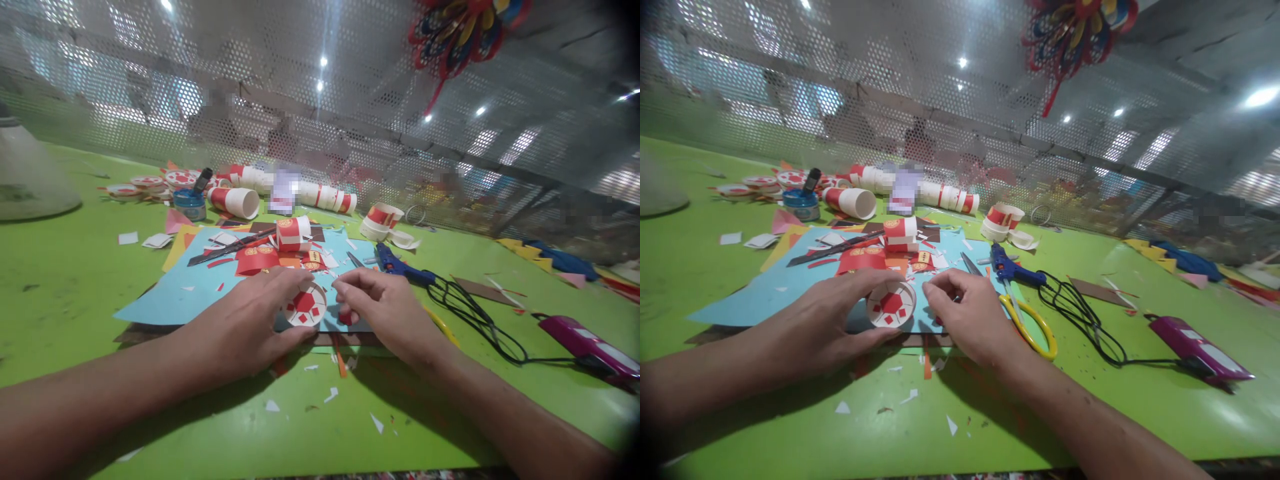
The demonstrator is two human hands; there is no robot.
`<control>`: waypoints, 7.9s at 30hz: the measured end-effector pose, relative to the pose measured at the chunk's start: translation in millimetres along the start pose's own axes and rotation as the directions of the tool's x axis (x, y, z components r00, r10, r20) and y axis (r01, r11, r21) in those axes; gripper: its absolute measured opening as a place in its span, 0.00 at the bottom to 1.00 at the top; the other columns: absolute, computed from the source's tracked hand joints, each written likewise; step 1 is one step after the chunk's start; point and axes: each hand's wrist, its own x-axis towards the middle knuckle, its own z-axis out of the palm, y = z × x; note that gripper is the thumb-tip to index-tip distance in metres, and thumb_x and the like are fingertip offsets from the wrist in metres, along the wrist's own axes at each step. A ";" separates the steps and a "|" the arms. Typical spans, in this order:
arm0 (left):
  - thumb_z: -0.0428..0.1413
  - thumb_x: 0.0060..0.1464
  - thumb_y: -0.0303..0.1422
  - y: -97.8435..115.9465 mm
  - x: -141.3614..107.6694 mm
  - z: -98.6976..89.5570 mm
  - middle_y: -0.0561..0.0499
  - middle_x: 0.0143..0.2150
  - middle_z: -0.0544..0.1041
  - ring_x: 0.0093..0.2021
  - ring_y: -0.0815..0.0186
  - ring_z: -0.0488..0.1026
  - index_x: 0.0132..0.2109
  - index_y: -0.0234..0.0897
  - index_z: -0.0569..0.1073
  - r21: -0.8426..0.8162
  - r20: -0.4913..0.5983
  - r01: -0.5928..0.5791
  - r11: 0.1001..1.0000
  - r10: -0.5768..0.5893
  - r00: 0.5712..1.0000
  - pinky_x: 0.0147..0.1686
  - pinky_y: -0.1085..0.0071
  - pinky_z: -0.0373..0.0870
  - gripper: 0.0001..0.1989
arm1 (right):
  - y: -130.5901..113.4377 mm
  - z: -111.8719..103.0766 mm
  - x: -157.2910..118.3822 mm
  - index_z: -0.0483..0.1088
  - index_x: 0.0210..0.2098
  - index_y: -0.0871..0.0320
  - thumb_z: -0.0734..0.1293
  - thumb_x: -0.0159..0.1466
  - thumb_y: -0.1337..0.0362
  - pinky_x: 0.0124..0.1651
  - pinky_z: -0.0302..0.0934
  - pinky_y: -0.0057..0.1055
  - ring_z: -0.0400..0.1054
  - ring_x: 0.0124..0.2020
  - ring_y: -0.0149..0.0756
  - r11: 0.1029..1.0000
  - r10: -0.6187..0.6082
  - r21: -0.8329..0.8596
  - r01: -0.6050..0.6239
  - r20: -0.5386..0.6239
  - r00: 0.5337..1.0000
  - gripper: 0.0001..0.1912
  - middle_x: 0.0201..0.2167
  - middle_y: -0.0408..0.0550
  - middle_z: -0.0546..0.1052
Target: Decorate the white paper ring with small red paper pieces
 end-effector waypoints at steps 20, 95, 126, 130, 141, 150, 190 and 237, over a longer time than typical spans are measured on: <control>0.54 0.56 0.43 -6.2 6.7 1.8 0.45 0.46 0.76 0.43 0.56 0.73 0.56 0.38 0.69 -0.059 0.099 0.171 0.983 -0.165 0.981 0.41 0.60 0.71 0.23 | 36.3 -21.9 34.8 0.76 0.27 0.61 0.66 0.59 0.66 0.33 0.61 0.31 0.69 0.27 0.34 0.921 -0.310 -0.289 0.260 -0.139 0.941 0.08 0.26 0.48 0.79; 0.56 0.55 0.36 -21.3 10.0 -0.6 0.48 0.40 0.72 0.39 0.61 0.70 0.43 0.37 0.68 0.043 0.014 0.233 0.972 -0.234 0.972 0.36 0.66 0.67 0.10 | 8.4 -56.3 9.5 0.74 0.32 0.56 0.58 0.68 0.46 0.29 0.60 0.28 0.66 0.29 0.34 0.914 -0.164 -0.294 0.279 0.362 0.918 0.23 0.30 0.47 0.76; 0.60 0.51 0.34 -16.3 10.5 -0.7 0.45 0.44 0.77 0.36 0.61 0.72 0.51 0.34 0.72 -0.005 -0.003 0.234 0.972 -0.234 0.972 0.38 0.65 0.69 0.19 | -5.7 -49.6 2.7 0.69 0.29 0.58 0.55 0.69 0.46 0.30 0.55 0.29 0.59 0.26 0.31 0.889 -0.126 -0.367 0.275 0.380 0.916 0.26 0.26 0.44 0.69; 0.59 0.51 0.34 -16.1 11.1 -0.6 0.45 0.43 0.77 0.37 0.60 0.72 0.48 0.35 0.73 -0.007 0.006 0.243 0.970 -0.243 0.970 0.38 0.65 0.68 0.16 | -8.9 -49.3 1.8 0.68 0.28 0.58 0.56 0.69 0.47 0.31 0.56 0.29 0.60 0.26 0.31 0.906 -0.127 -0.329 0.265 0.387 0.913 0.24 0.25 0.43 0.68; 0.58 0.52 0.36 -17.9 9.9 0.4 0.44 0.43 0.77 0.38 0.59 0.72 0.48 0.34 0.72 0.007 0.008 0.219 0.976 -0.219 0.976 0.38 0.64 0.68 0.16 | -6.4 -48.7 2.9 0.69 0.29 0.59 0.56 0.70 0.48 0.31 0.58 0.28 0.63 0.27 0.31 0.907 -0.169 -0.300 0.296 0.385 0.908 0.24 0.26 0.44 0.71; 0.56 0.53 0.36 -16.8 9.9 -0.2 0.45 0.41 0.77 0.38 0.59 0.72 0.45 0.35 0.71 0.034 0.009 0.205 0.978 -0.206 0.979 0.37 0.65 0.68 0.13 | -10.3 -48.4 3.0 0.69 0.28 0.59 0.55 0.70 0.48 0.31 0.58 0.30 0.63 0.28 0.32 0.882 -0.182 -0.347 0.319 0.373 0.910 0.25 0.26 0.45 0.70; 0.54 0.52 0.36 -13.9 9.5 -2.3 0.50 0.33 0.72 0.33 0.62 0.69 0.32 0.39 0.66 0.039 0.031 0.227 0.973 -0.228 0.973 0.31 0.68 0.62 0.06 | -16.1 -42.4 -4.8 0.67 0.30 0.58 0.57 0.70 0.53 0.27 0.58 0.25 0.61 0.23 0.29 0.902 -0.100 -0.357 0.243 0.375 0.922 0.19 0.23 0.42 0.70; 0.48 0.58 0.43 -32.1 11.3 2.9 0.37 0.51 0.72 0.48 0.50 0.71 0.51 0.34 0.70 0.130 0.182 0.175 0.976 -0.197 0.963 0.44 0.56 0.68 0.21 | 96.0 -142.3 74.9 0.73 0.44 0.61 0.70 0.62 0.66 0.46 0.67 0.39 0.72 0.42 0.40 0.546 0.181 -0.836 -0.058 0.050 0.982 0.11 0.42 0.48 0.77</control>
